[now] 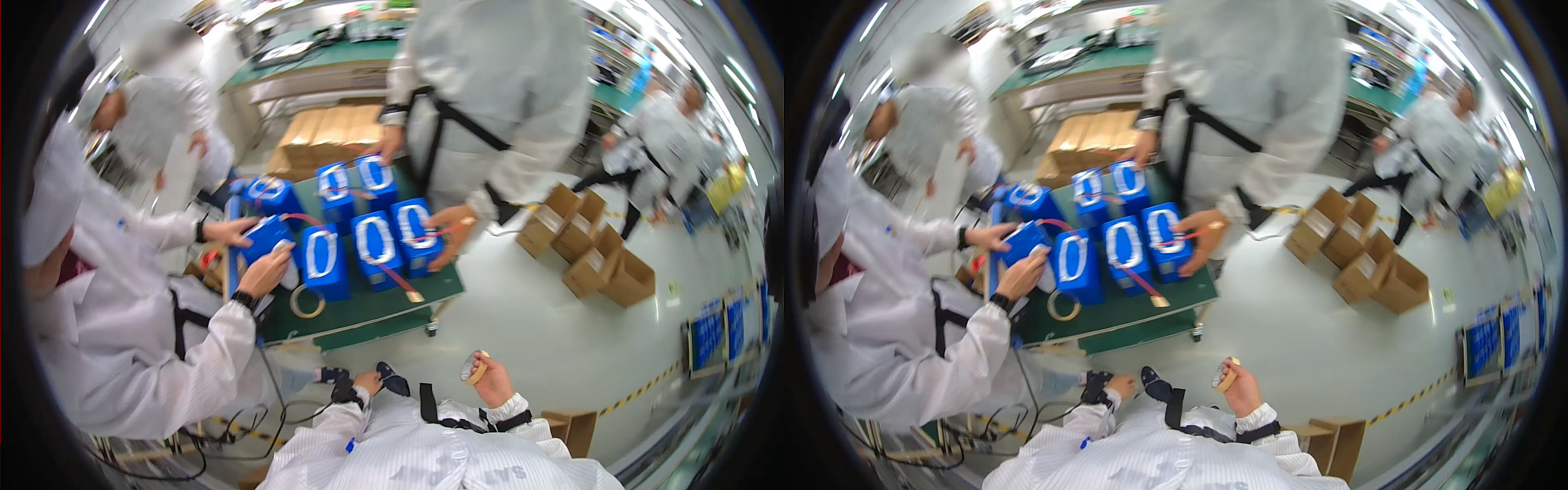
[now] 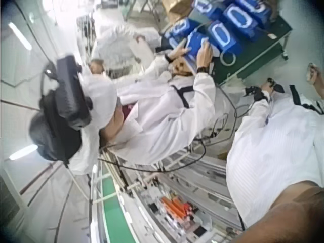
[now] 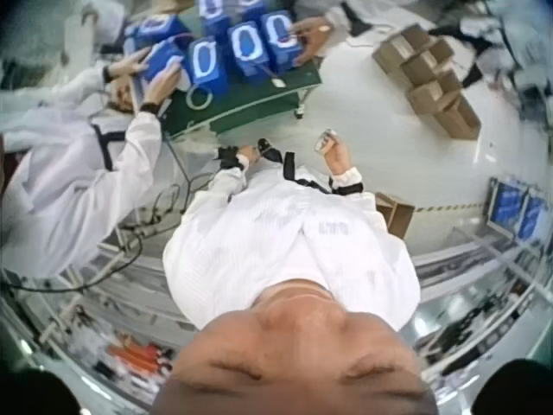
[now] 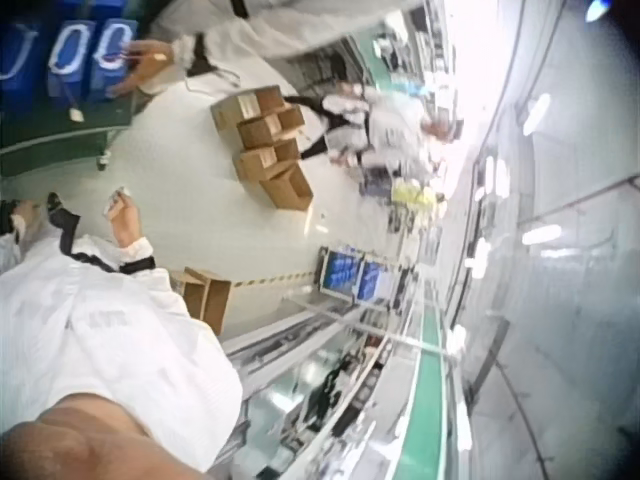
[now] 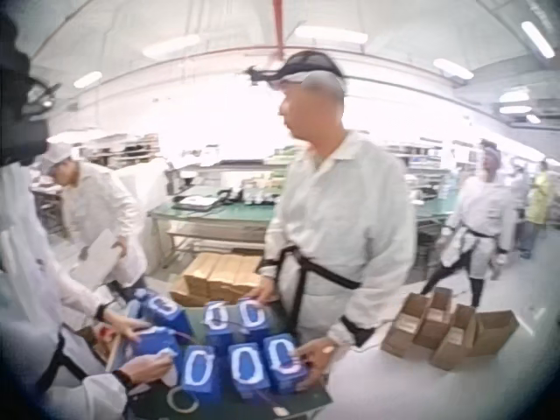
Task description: Apply white tape to the top of blue industrial battery packs in a factory setting.
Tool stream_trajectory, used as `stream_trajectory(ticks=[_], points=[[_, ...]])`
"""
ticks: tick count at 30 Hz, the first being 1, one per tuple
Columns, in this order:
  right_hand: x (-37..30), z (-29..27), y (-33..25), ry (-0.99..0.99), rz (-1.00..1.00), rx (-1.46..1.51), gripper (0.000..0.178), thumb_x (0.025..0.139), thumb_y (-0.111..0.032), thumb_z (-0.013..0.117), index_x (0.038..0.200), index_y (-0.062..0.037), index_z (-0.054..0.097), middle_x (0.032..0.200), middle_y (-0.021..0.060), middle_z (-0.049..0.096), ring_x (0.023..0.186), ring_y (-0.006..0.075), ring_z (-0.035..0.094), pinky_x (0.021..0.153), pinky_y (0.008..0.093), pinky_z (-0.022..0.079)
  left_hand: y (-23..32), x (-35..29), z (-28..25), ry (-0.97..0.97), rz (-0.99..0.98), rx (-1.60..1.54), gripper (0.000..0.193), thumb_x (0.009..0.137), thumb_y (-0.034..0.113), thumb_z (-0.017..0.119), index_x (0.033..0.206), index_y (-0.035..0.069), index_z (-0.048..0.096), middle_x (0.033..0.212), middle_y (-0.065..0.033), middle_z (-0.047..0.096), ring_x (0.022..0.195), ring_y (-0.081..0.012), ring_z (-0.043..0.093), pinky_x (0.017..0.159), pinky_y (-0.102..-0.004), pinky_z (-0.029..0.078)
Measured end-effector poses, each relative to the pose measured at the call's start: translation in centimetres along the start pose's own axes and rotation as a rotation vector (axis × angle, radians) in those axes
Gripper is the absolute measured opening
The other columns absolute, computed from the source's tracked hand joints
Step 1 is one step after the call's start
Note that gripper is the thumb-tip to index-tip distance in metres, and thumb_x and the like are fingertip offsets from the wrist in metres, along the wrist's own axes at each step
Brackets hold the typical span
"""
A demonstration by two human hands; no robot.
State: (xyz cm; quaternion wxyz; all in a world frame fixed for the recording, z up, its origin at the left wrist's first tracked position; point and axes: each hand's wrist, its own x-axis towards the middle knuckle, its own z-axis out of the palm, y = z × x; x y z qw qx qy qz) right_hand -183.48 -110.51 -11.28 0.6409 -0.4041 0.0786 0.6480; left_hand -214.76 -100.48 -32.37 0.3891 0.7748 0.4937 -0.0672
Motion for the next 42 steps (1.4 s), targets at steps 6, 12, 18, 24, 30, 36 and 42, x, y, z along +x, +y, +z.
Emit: stream_trajectory(ticks=[6, 12, 18, 24, 30, 36, 42], points=[[-3.5, -7.3, -0.7, 0.027, -0.089, 0.097, 0.012, 0.091, -0.015, 0.05, 0.094, -0.0052, 0.054, 0.078, 0.0023, 0.053, 0.071, 0.0146, 0.052, 0.068, 0.0292, 0.046, -2.4, -3.5, 5.7, -0.303, -0.019, 0.258, 0.035, 0.08, 0.037, 0.051, 0.098, 0.012, 0.068, 0.099, -0.0143, 0.066, 0.094, -0.0348, 0.062, 0.083, -0.0447, 0.047], [-9.9, -23.9, -3.1, 0.189, -0.209, 0.244, 0.01, 0.087, -0.02, 0.052, 0.084, -0.0106, 0.053, 0.071, 0.0012, 0.05, 0.067, 0.0197, 0.05, 0.07, 0.0439, 0.046, 4.8, -2.9, 10.6, -0.318, -0.124, 0.248, 0.038, 0.077, 0.041, 0.057, 0.101, 0.013, 0.067, 0.099, -0.0118, 0.067, 0.095, -0.0315, 0.062, 0.082, -0.0419, 0.048], [-9.5, -27.8, -5.9, 0.114, -0.104, 0.383, 0.007, 0.087, -0.011, 0.053, 0.082, -0.0063, 0.057, 0.074, 0.006, 0.058, 0.066, 0.0185, 0.053, 0.061, 0.0353, 0.046, 6.8, -6.9, 11.0, -0.103, -0.177, 0.008, 0.035, 0.079, 0.037, 0.058, 0.103, 0.014, 0.065, 0.101, -0.0094, 0.067, 0.097, -0.0289, 0.062, 0.082, -0.04, 0.048], [-6.7, -21.7, -7.7, 0.141, -0.174, 0.168, 0.008, 0.09, -0.008, 0.05, 0.085, -0.0049, 0.055, 0.077, 0.0069, 0.056, 0.069, 0.0192, 0.052, 0.062, 0.0324, 0.047, 5.0, -11.7, 13.8, -0.05, -0.254, 0.04, 0.029, 0.08, 0.032, 0.056, 0.1, 0.014, 0.066, 0.099, -0.0098, 0.067, 0.094, -0.0305, 0.063, 0.08, -0.0427, 0.049], [-4.7, -20.0, -6.1, -0.126, 0.018, 0.162, 0.01, 0.09, -0.009, 0.05, 0.081, -0.0059, 0.054, 0.074, 0.0053, 0.053, 0.068, 0.0191, 0.05, 0.062, 0.0358, 0.046, 0.5, -14.7, 20.3, 0.017, -0.233, 0.17, 0.03, 0.079, 0.034, 0.054, 0.097, 0.015, 0.067, 0.099, -0.0105, 0.067, 0.092, -0.0323, 0.063, 0.079, -0.0452, 0.049], [-5.3, -15.1, -6.8, -0.039, 0.069, 0.114, 0.012, 0.089, -0.011, 0.051, 0.077, -0.008, 0.054, 0.073, 0.0061, 0.056, 0.069, 0.0214, 0.052, 0.069, 0.0397, 0.044, -3.7, -16.3, 23.4, -0.049, -0.12, 0.399, 0.031, 0.079, 0.036, 0.053, 0.095, 0.015, 0.069, 0.099, -0.0112, 0.067, 0.09, -0.034, 0.063, 0.077, -0.0476, 0.049], [-5.4, -13.0, -5.1, -0.108, -0.027, 0.036, 0.011, 0.089, -0.019, 0.05, 0.092, -0.0082, 0.051, 0.075, 0.004, 0.051, 0.069, 0.0215, 0.052, 0.066, 0.0441, 0.046, -1.9, -9.8, 19.9, -0.232, 0.058, 0.421, 0.034, 0.082, 0.038, 0.051, 0.099, 0.015, 0.069, 0.101, -0.011, 0.067, 0.089, -0.0334, 0.064, 0.078, -0.0457, 0.049]])
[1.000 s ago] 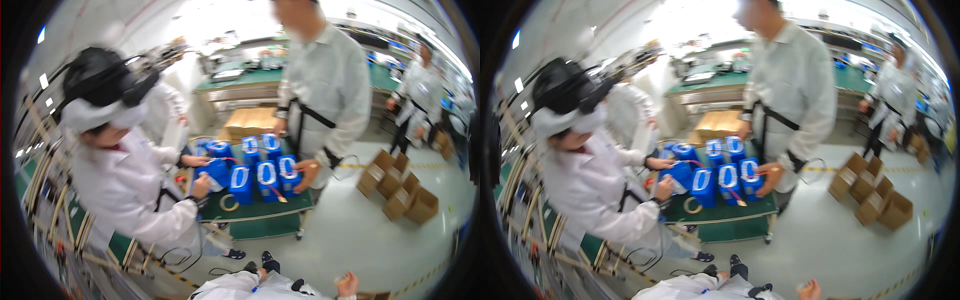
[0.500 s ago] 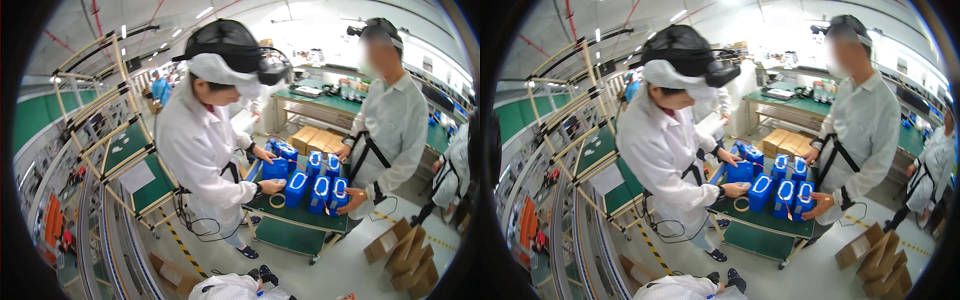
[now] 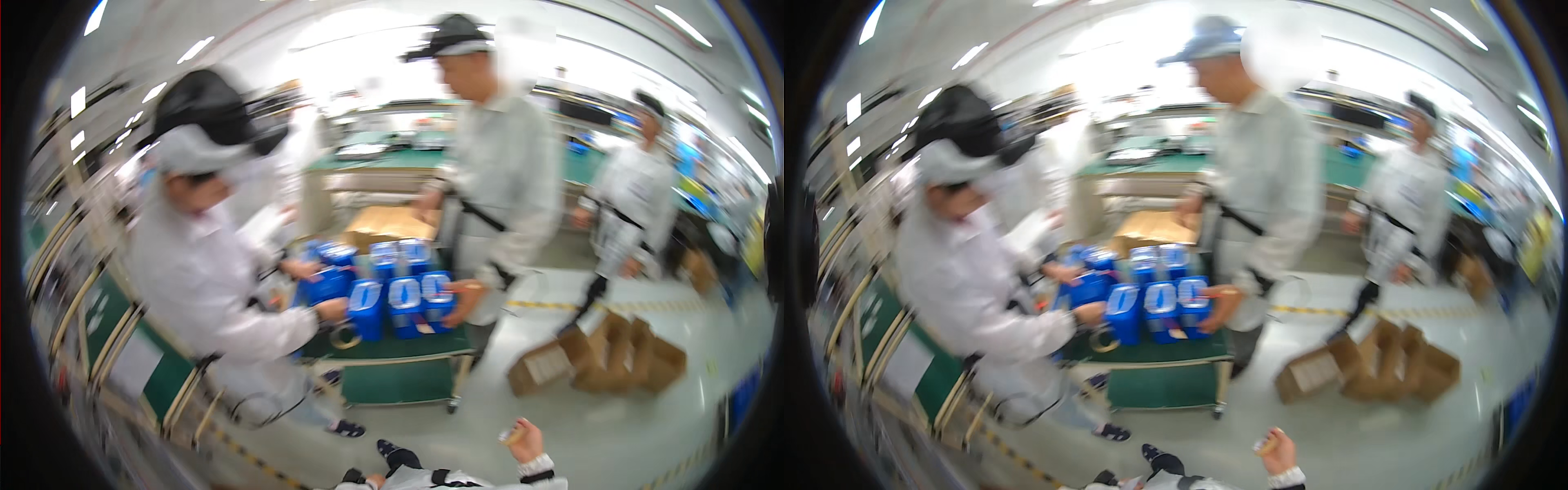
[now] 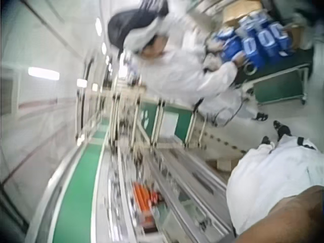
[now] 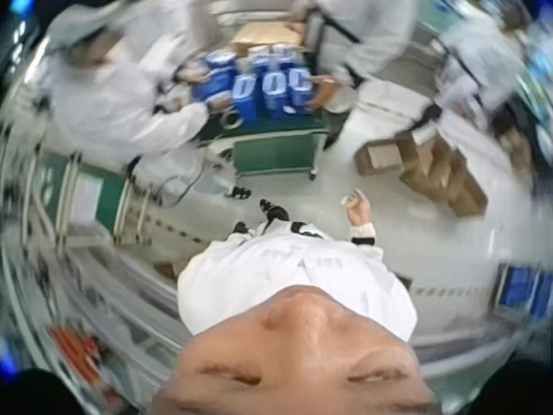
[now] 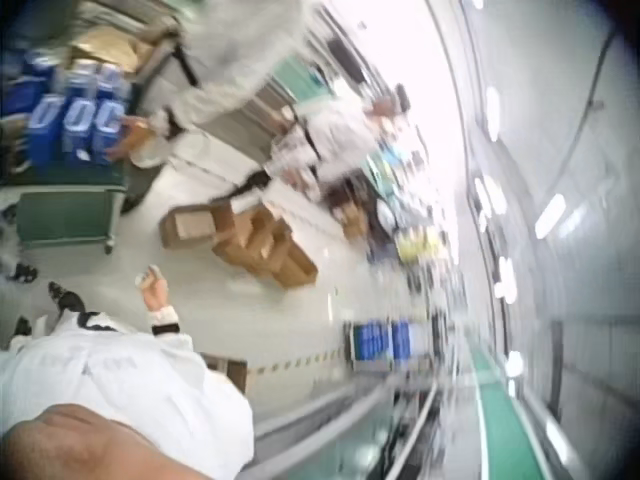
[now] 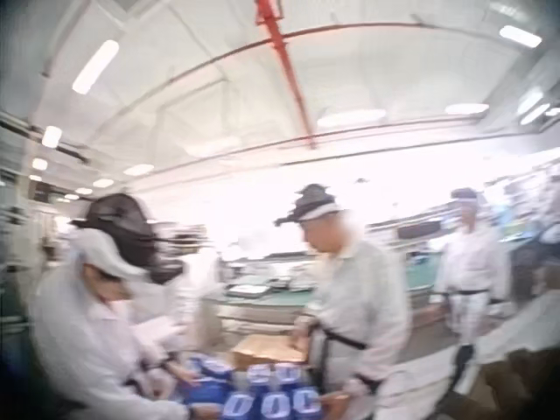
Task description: Apply white tape to the top of blue industrial battery packs in a factory setting.
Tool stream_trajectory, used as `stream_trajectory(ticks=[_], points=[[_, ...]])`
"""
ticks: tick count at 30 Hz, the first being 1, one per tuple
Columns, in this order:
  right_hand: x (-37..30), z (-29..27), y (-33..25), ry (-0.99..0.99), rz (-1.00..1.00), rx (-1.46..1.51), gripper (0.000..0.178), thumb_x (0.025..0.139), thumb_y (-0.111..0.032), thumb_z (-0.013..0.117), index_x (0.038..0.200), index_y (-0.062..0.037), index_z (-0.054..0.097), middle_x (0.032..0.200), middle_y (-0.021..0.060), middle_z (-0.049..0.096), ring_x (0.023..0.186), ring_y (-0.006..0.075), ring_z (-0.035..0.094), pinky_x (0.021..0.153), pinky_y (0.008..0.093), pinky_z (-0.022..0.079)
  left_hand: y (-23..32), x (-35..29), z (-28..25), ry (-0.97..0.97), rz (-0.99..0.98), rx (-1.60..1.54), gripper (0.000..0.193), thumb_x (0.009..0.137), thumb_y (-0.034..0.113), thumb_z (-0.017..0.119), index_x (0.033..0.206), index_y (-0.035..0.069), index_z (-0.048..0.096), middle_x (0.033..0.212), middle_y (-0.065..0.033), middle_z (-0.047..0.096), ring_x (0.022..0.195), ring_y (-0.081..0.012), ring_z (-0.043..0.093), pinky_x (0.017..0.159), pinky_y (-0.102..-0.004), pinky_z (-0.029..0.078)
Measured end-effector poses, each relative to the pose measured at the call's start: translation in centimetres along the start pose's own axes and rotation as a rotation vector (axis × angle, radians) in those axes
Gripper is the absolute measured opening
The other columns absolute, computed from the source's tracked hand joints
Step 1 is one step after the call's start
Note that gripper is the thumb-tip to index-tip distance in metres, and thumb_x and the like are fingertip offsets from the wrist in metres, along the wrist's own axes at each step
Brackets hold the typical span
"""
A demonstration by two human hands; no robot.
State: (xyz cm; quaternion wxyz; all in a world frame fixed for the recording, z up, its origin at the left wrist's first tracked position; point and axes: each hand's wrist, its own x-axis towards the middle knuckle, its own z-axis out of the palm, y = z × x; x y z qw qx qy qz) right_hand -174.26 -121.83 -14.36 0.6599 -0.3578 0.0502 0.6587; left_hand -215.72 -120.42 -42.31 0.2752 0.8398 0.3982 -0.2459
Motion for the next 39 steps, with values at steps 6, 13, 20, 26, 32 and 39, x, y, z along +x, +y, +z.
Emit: stream_trajectory(ticks=[6, 13, 20, 26, 32, 39], points=[[-2.5, -1.0, 0.7, 0.089, -0.074, 0.095, 0.009, 0.089, -0.013, 0.051, 0.09, -0.0042, 0.051, 0.075, 0.004, 0.051, 0.069, 0.0181, 0.052, 0.064, 0.034, 0.046, 1.3, 2.1, -8.7, -0.009, 0.174, -0.022, 0.034, 0.082, 0.036, 0.053, 0.101, 0.012, 0.068, 0.1, -0.0116, 0.067, 0.089, -0.0314, 0.065, 0.077, -0.0433, 0.05], [-5.1, -5.2, 1.9, 0.165, -0.098, 0.059, 0.014, 0.09, -0.015, 0.053, 0.096, -0.003, 0.055, 0.08, 0.0048, 0.056, 0.074, 0.0173, 0.055, 0.071, 0.0303, 0.047, 4.2, 1.0, -12.9, 0.04, 0.102, -0.312, 0.034, 0.083, 0.034, 0.056, 0.103, 0.008, 0.066, 0.099, -0.0124, 0.067, 0.089, -0.0291, 0.065, 0.077, -0.0406, 0.051], [-8.0, -1.7, 1.1, 0.078, -0.012, -0.376, 0.037, 0.091, -0.019, 0.054, 0.12, 0.0031, 0.051, 0.102, 0.01, 0.062, 0.096, 0.0168, 0.06, 0.086, 0.0262, 0.045, 14.2, 0.3, -24.4, 0.179, 0.147, -0.601, 0.036, 0.084, 0.032, 0.062, 0.107, 0.005, 0.064, 0.097, -0.0123, 0.067, 0.09, -0.0216, 0.064, 0.081, -0.0316, 0.049], [-9.2, 1.1, 0.7, -0.077, -0.001, -0.57, 0.034, 0.093, -0.02, 0.053, 0.121, -0.0005, 0.052, 0.104, 0.0077, 0.063, 0.095, 0.0138, 0.059, 0.088, 0.0251, 0.043, 22.5, -0.9, -30.6, 0.018, 0.466, -0.777, 0.037, 0.092, 0.022, 0.055, 0.123, 0.002, 0.05, 0.113, -0.0104, 0.061, 0.098, -0.0161, 0.059, 0.087, -0.0289, 0.045], [-9.7, 2.0, 0.4, -0.165, -0.074, -0.73, 0.033, 0.094, -0.024, 0.051, 0.119, -0.002, 0.054, 0.1, 0.0045, 0.062, 0.089, 0.0112, 0.058, 0.086, 0.0242, 0.043, 27.1, -3.9, -31.9, 0.092, 0.472, -0.9, 0.051, 0.092, 0.024, 0.055, 0.135, 0.005, 0.037, 0.112, -0.0143, 0.06, 0.094, -0.0194, 0.062, 0.082, -0.0283, 0.048], [-9.1, 1.7, 1.1, -0.142, -0.191, -0.822, 0.032, 0.095, -0.024, 0.049, 0.116, -0.0008, 0.055, 0.098, 0.0055, 0.063, 0.082, 0.0119, 0.06, 0.078, 0.0256, 0.047, 28.4, -5.0, -31.4, -0.036, 0.481, -0.969, 0.055, 0.093, 0.019, 0.054, 0.14, 0.004, 0.03, 0.101, -0.0081, 0.059, 0.087, -0.0127, 0.057, 0.079, -0.0254, 0.046]])
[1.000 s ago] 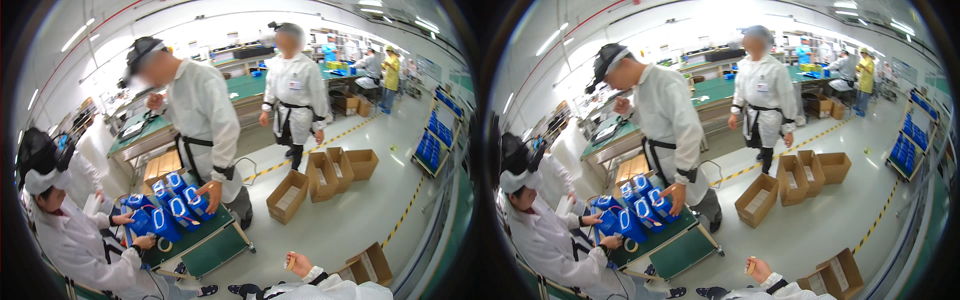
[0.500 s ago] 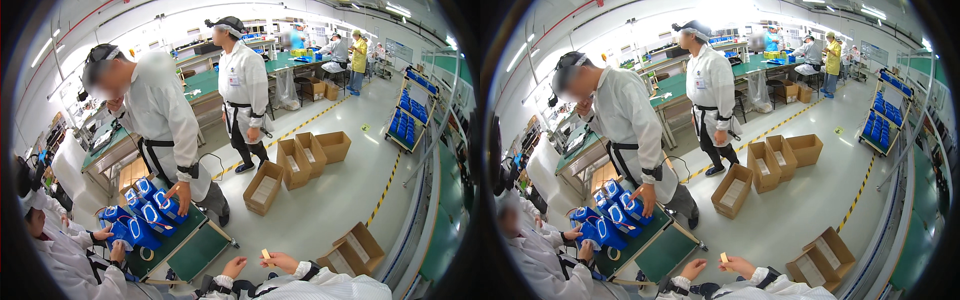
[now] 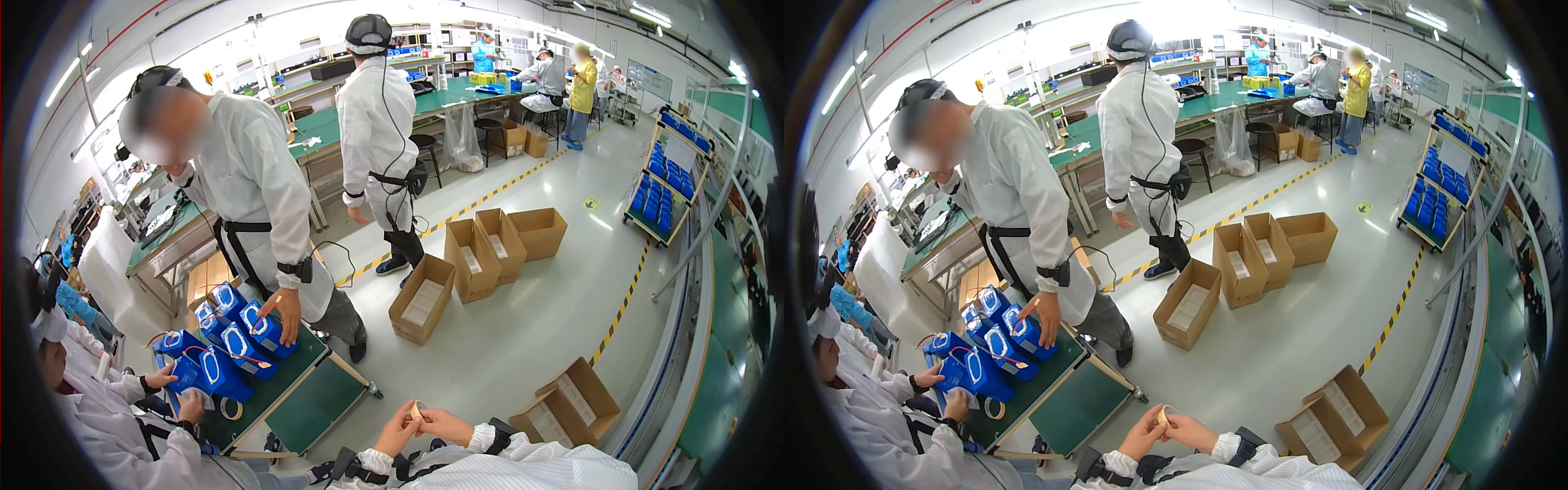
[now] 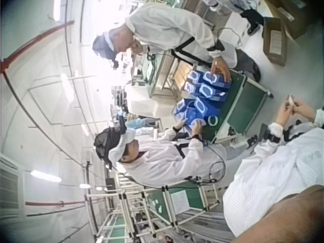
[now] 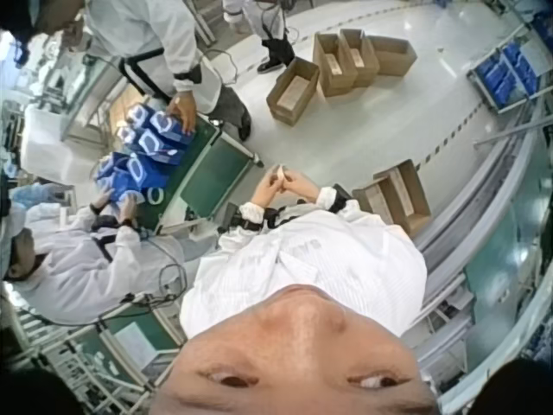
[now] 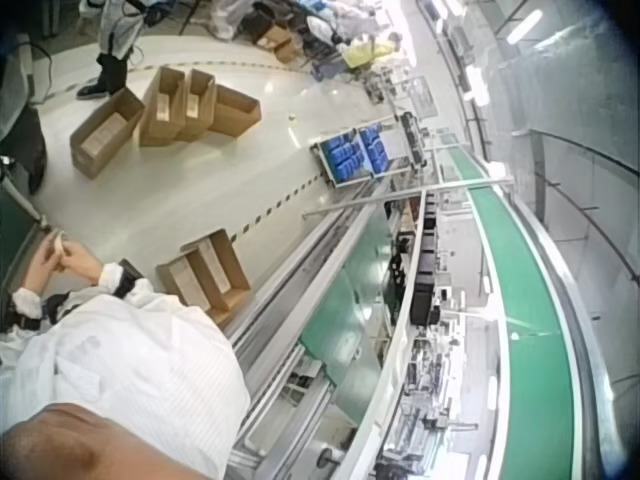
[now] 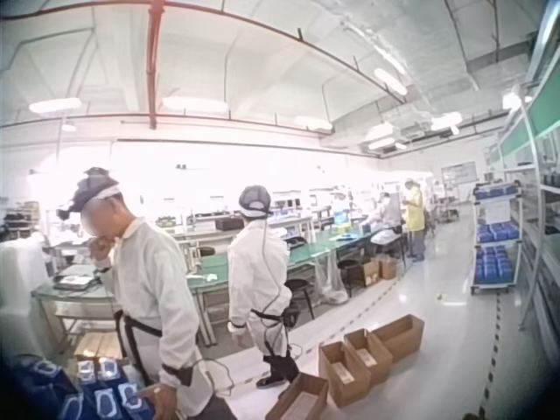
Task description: Apply white tape to the top of blue industrial battery packs in a factory setting.
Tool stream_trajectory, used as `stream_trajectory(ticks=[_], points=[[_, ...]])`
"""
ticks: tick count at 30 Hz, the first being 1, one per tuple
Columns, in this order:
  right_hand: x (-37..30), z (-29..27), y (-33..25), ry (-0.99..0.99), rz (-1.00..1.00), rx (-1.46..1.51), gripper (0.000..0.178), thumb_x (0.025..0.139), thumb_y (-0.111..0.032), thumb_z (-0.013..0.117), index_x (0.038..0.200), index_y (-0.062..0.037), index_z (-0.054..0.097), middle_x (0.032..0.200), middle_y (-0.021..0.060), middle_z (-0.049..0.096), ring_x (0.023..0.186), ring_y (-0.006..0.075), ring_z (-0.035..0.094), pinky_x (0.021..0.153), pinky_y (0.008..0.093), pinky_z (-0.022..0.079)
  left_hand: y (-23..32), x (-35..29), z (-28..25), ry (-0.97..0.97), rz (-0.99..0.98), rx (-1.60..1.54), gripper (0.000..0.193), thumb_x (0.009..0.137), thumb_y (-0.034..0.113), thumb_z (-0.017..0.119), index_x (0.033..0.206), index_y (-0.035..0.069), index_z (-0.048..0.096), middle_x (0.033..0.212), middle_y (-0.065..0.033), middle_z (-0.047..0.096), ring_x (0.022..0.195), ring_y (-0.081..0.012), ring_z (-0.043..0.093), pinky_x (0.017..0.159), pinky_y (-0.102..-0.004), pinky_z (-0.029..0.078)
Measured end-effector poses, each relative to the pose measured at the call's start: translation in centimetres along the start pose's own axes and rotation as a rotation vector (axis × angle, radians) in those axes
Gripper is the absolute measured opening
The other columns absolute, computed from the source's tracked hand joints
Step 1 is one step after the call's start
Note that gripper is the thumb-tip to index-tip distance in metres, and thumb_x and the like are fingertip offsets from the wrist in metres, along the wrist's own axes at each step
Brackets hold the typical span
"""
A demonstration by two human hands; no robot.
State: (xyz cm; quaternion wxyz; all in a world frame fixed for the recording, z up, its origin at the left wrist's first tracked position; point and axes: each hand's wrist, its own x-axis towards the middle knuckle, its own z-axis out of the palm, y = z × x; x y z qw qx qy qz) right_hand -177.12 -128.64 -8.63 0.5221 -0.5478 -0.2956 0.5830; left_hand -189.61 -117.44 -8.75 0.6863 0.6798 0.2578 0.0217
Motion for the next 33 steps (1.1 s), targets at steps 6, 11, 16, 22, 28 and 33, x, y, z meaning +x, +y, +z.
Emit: stream_trajectory(ticks=[6, 11, 16, 22, 28, 33], points=[[0.8, 0.3, 1.2, -0.051, 0.021, 0.053, 0.03, 0.093, -0.021, 0.051, 0.115, -0.0015, 0.056, 0.099, 0.0013, 0.06, 0.086, 0.0087, 0.056, 0.078, 0.0219, 0.044, 0.0, -0.9, 0.3, 0.103, 0.04, -0.216, 0.051, 0.089, 0.011, 0.059, 0.136, 0.005, 0.039, 0.094, -0.0056, 0.061, 0.083, -0.0107, 0.059, 0.074, -0.0231, 0.048], [0.5, 1.1, -0.1, -0.037, 0.041, 0.026, 0.027, 0.091, -0.017, 0.052, 0.113, -0.0011, 0.057, 0.1, 0.0023, 0.061, 0.087, 0.01, 0.057, 0.079, 0.0238, 0.045, 1.3, -1.7, 0.0, 0.145, 0.059, -0.139, 0.042, 0.087, 0.008, 0.06, 0.127, 0.003, 0.049, 0.098, -0.0055, 0.061, 0.084, -0.0103, 0.058, 0.076, -0.0237, 0.047], [0.1, 1.8, -1.1, -0.037, 0.061, -0.02, 0.024, 0.09, -0.015, 0.053, 0.108, 0.0004, 0.057, 0.097, 0.0032, 0.062, 0.087, 0.0109, 0.058, 0.08, 0.0247, 0.045, 0.4, -2.2, -0.4, 0.175, 0.062, -0.148, 0.036, 0.086, 0.007, 0.062, 0.121, 0.004, 0.054, 0.096, -0.0046, 0.062, 0.082, -0.0098, 0.059, 0.075, -0.0233, 0.048], [0.8, 2.0, 0.3, -0.089, 0.018, -0.051, 0.023, 0.089, -0.014, 0.054, 0.108, 0.0002, 0.057, 0.095, 0.0034, 0.062, 0.087, 0.0107, 0.058, 0.081, 0.0252, 0.046, 0.5, -3.0, -0.4, 0.228, 0.084, -0.202, 0.04, 0.084, 0.006, 0.063, 0.122, 0.003, 0.051, 0.098, -0.0063, 0.062, 0.085, -0.0116, 0.059, 0.076, -0.0248, 0.049], [1.0, 2.9, -0.7, -0.123, -0.012, -0.088, 0.027, 0.091, -0.018, 0.054, 0.111, -0.0001, 0.056, 0.095, 0.0031, 0.062, 0.087, 0.0101, 0.058, 0.081, 0.0251, 0.046, 1.0, -3.9, -0.7, 0.312, 0.093, -0.328, 0.045, 0.083, 0.004, 0.064, 0.124, -0.001, 0.046, 0.102, -0.0103, 0.061, 0.09, -0.0145, 0.06, 0.078, -0.0264, 0.049], [0.8, 3.7, -0.9, -0.148, 0.01, -0.06, 0.027, 0.092, -0.021, 0.052, 0.11, -0.0006, 0.057, 0.094, 0.0032, 0.062, 0.085, 0.0096, 0.058, 0.08, 0.0244, 0.045, 1.0, -4.9, -0.9, 0.33, 0.089, -0.336, 0.042, 0.082, 0.003, 0.064, 0.12, -0.001, 0.046, 0.101, -0.0108, 0.061, 0.09, -0.0149, 0.06, 0.078, -0.026, 0.049]])
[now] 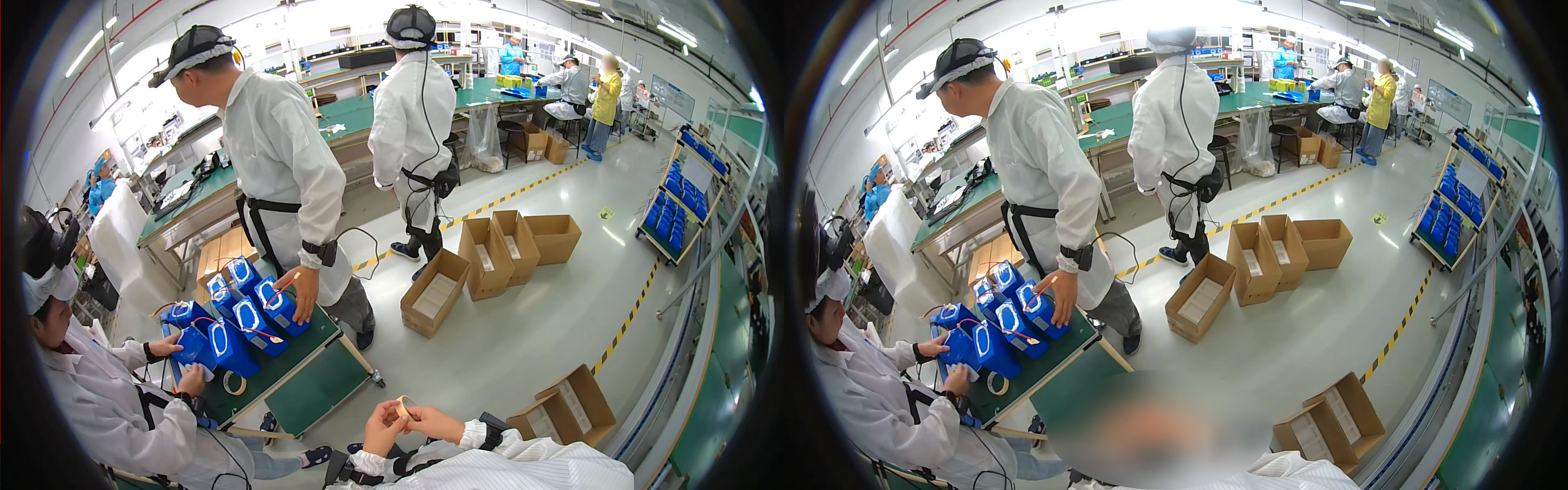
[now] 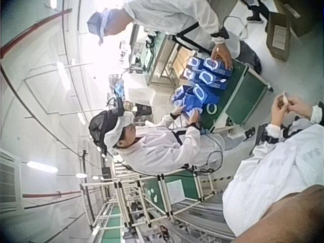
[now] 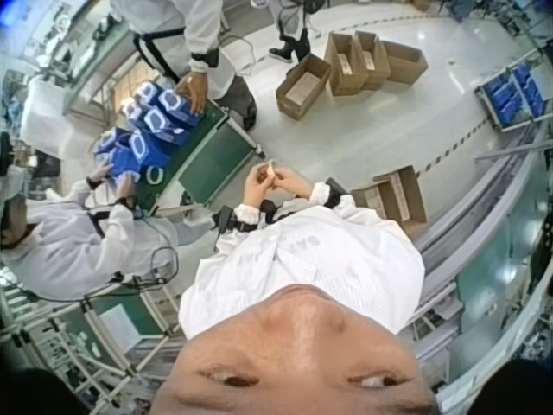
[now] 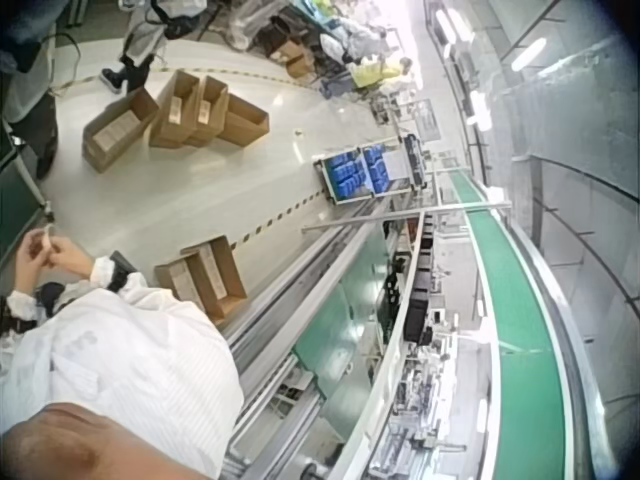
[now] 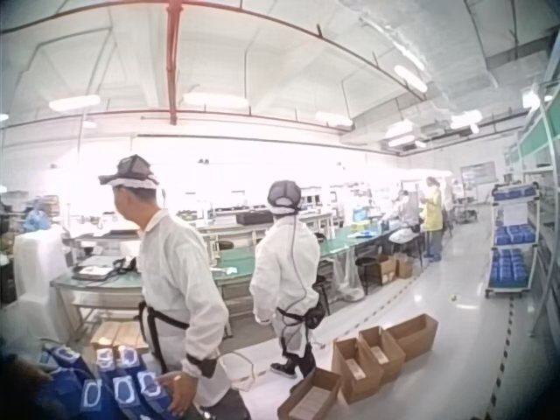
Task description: Apply white tape to the top of blue industrial battery packs in a factory setting.
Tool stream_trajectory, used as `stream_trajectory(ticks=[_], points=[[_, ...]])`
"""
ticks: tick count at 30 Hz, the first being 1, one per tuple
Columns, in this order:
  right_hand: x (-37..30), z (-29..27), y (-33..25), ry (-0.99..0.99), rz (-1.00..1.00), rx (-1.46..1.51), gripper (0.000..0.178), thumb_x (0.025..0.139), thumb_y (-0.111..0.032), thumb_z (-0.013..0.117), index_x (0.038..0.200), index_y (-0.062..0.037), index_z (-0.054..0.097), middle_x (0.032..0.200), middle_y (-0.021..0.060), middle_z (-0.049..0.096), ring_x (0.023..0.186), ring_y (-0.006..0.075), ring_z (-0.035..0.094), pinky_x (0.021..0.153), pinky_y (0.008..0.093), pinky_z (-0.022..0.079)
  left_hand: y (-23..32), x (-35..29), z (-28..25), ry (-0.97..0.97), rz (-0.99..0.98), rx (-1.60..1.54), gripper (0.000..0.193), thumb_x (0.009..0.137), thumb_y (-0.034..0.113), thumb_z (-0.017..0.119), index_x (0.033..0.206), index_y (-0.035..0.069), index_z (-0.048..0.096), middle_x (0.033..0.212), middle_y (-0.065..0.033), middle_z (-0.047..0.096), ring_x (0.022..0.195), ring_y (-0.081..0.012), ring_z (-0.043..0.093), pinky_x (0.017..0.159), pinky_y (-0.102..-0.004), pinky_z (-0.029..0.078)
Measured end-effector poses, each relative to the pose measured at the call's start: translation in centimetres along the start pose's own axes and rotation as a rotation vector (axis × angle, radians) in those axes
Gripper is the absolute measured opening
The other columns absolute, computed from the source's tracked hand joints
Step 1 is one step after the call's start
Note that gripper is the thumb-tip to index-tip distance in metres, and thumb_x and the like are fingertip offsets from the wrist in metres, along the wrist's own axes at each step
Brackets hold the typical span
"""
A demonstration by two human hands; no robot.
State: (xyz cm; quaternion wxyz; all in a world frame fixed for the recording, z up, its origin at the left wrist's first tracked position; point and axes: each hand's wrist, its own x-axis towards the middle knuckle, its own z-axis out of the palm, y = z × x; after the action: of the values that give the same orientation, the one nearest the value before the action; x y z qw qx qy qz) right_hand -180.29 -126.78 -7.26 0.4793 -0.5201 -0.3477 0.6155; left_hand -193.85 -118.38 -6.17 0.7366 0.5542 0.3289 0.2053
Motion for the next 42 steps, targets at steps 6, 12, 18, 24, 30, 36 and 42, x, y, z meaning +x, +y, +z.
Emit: stream_trajectory(ticks=[6, 12, 18, 24, 30, 36, 42], points=[[-0.5, 0.6, -0.6, 0.002, 0.061, -0.018, 0.027, 0.092, -0.021, 0.052, 0.108, -0.0003, 0.058, 0.093, 0.0034, 0.062, 0.085, 0.0098, 0.058, 0.079, 0.0241, 0.045, -0.3, -0.6, -0.2, 0.025, -0.002, 0.001, 0.033, 0.082, 0.003, 0.064, 0.111, -0.001, 0.048, 0.095, -0.0094, 0.062, 0.084, -0.014, 0.061, 0.074, -0.026, 0.05], [-0.7, 0.4, -1.0, 0.012, 0.047, 0.037, 0.027, 0.09, -0.019, 0.054, 0.109, -0.0003, 0.057, 0.093, 0.0039, 0.062, 0.085, 0.0089, 0.058, 0.078, 0.0245, 0.046, -1.8, 0.2, -0.5, 0.019, 0.006, 0.02, 0.023, 0.083, 0.003, 0.064, 0.103, -0.001, 0.052, 0.089, -0.0086, 0.062, 0.078, -0.013, 0.061, 0.069, -0.025, 0.051], [0.9, -0.2, 2.2, -0.016, -0.02, -0.041, 0.029, 0.091, -0.019, 0.053, 0.113, 0.0008, 0.056, 0.097, 0.0036, 0.062, 0.086, 0.0113, 0.058, 0.079, 0.0256, 0.047, -1.1, -0.2, -0.6, 0.018, 0.004, 0.068, 0.014, 0.086, 0.005, 0.06, 0.097, -0.002, 0.055, 0.089, -0.0099, 0.063, 0.078, -0.0136, 0.062, 0.069, -0.0261, 0.051], [0.3, 1.2, -1.0, 0.004, 0.01, 0.044, 0.028, 0.089, -0.012, 0.057, 0.112, 0.0042, 0.057, 0.1, 0.0071, 0.063, 0.087, 0.0136, 0.059, 0.078, 0.027, 0.048, -3.4, 0.1, -0.6, 0.007, 0.053, 0.058, 0.019, 0.089, 0.018, 0.059, 0.099, 0.003, 0.053, 0.084, -0.0052, 0.06, 0.073, -0.0113, 0.057, 0.062, -0.0246, 0.048], [0.0, 2.6, -1.3, -0.144, -0.002, -0.035, 0.025, 0.089, -0.015, 0.056, 0.108, 0.0016, 0.059, 0.094, 0.0054, 0.063, 0.083, 0.0148, 0.058, 0.076, 0.0283, 0.045, -2.1, -2.7, -1.6, 0.148, 0.103, -0.006, 0.017, 0.083, 0.003, 0.054, 0.099, 0.003, 0.049, 0.077, -0.0053, 0.057, 0.061, -0.0114, 0.054, 0.053, -0.0251, 0.045], [0.9, 2.3, -1.2, -0.327, -0.015, -0.152, 0.031, 0.091, -0.02, 0.056, 0.114, -0.0008, 0.057, 0.1, 0.005, 0.062, 0.087, 0.0157, 0.056, 0.078, 0.0297, 0.042, -3.6, -3.6, -3.4, 0.179, 0.133, -0.108, 0.018, 0.084, 0.002, 0.055, 0.101, 0.003, 0.049, 0.08, -0.0045, 0.056, 0.063, -0.0098, 0.053, 0.054, -0.024, 0.044], [2.6, 2.7, -1.4, -0.365, 0.03, -0.186, 0.036, 0.091, -0.023, 0.055, 0.121, -0.0018, 0.055, 0.108, 0.0045, 0.061, 0.091, 0.0144, 0.055, 0.081, 0.0273, 0.041, -3.2, -3.4, -3.5, 0.226, 0.134, -0.015, 0.018, 0.084, 0.007, 0.058, 0.1, 0.002, 0.051, 0.085, -0.0047, 0.058, 0.067, -0.0099, 0.054, 0.058, -0.0243, 0.045]])
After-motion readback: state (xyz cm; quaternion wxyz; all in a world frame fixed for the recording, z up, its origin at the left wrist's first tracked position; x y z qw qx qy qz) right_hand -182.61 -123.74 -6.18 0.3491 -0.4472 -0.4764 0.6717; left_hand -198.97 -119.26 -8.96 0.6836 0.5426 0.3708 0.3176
